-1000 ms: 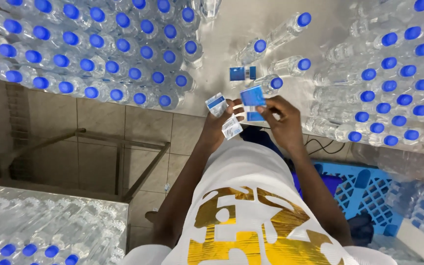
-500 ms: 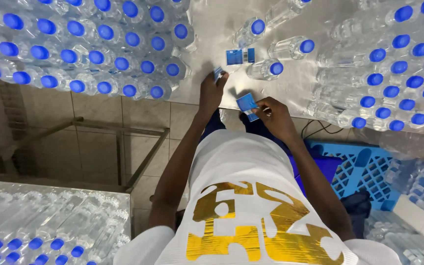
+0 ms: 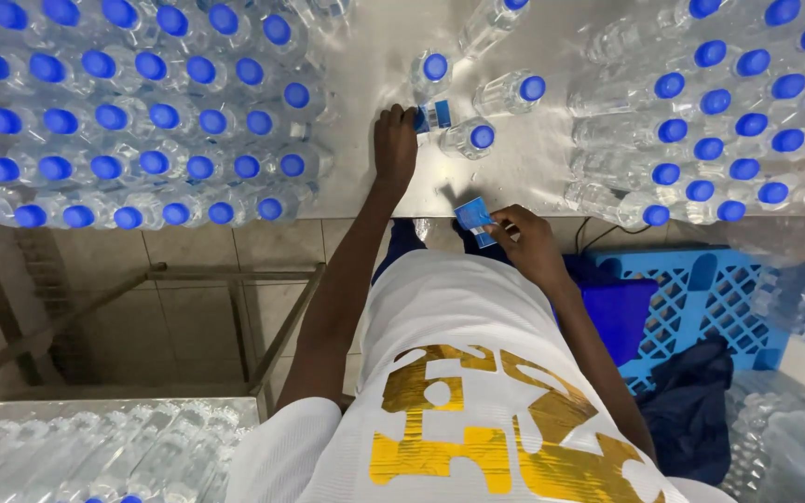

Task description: Manually applying adhesive labels to plastic water bottles and organizing them into a storage crate.

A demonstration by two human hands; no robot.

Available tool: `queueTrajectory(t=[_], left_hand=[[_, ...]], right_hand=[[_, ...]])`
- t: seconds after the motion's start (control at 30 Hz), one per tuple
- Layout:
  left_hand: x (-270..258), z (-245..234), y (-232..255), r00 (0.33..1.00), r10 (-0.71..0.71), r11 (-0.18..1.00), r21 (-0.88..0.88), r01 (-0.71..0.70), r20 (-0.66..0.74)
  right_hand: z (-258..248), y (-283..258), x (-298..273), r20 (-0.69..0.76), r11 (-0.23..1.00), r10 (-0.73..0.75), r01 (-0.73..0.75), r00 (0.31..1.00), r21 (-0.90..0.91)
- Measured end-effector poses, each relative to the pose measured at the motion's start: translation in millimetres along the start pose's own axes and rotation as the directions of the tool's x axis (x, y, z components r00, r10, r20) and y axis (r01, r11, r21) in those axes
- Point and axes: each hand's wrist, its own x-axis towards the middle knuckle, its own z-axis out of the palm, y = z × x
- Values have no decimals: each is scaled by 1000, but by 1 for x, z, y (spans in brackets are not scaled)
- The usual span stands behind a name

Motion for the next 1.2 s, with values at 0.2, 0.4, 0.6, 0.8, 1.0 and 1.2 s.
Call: queueTrajectory(t=[0.2, 0.4, 0.6, 0.8, 1.0, 1.2], left_hand=[[-1, 0, -7, 1000, -16, 996, -85, 17, 10], [10, 4, -11, 984, -146, 965, -202, 164, 103], [-23, -84, 2, 957, -279, 853, -438, 284, 78], [-58, -174, 22, 865, -502, 561, -754, 343, 20], [-69, -210, 30, 807, -586, 433, -816, 381, 66], [-70, -223, 31, 809, -587, 426, -854, 298, -10]], right_hand=[[-4, -11, 11, 13, 999, -50, 50, 999, 0], [-9, -17, 13, -58, 992, -124, 124, 991, -19], [-35, -52, 14, -257, 940, -338, 311, 905, -139], [-42, -60, 31, -428, 788, -614, 553, 664, -272], [-45, -64, 39, -419, 790, -607, 570, 676, -224], [-52, -80, 45, -393, 909, -394, 415, 831, -33]])
